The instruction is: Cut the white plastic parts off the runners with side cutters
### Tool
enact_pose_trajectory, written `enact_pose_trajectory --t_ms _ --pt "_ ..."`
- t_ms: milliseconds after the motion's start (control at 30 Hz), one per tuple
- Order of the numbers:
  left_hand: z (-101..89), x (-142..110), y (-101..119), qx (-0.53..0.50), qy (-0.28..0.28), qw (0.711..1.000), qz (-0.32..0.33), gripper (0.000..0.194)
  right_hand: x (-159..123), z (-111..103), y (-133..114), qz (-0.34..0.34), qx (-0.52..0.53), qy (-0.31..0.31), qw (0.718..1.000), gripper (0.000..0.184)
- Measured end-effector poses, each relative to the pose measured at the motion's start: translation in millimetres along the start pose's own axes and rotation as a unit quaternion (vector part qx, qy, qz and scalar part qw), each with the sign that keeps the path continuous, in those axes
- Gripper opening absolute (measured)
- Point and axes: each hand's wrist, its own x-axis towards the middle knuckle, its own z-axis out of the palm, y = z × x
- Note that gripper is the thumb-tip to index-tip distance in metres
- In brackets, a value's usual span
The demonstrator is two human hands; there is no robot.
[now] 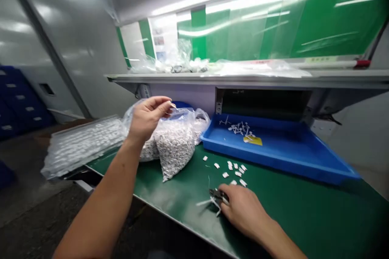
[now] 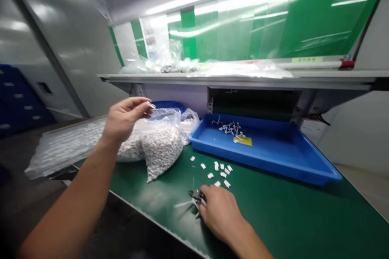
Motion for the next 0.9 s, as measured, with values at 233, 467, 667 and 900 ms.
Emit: enact_pose_trajectory --t_ms 233,467,667,900 --pt "-20.2 19 -18 0.158 -0.055 0.984 -0.067 0.045 -1 3 -8 0.075 0.054 -0.018 0.996 0.025" --pt "-10.8 30 -15 0.227 -0.024 0.973 -0.02 0.04 -30 17 -30 -0.006 0.111 -0.021 0.994 0.039" --pt "-48.6 -73 -6 0.168 -0.003 0.983 -0.068 0.035 -38 35 -24 0.003 0.055 0.032 0.998 0.018" --pt "-19.2 -253 -25 0.05 -0.41 0.761 -0.5 0.041 -34 38 -19 -0.006 0.043 0.046 0.998 0.026"
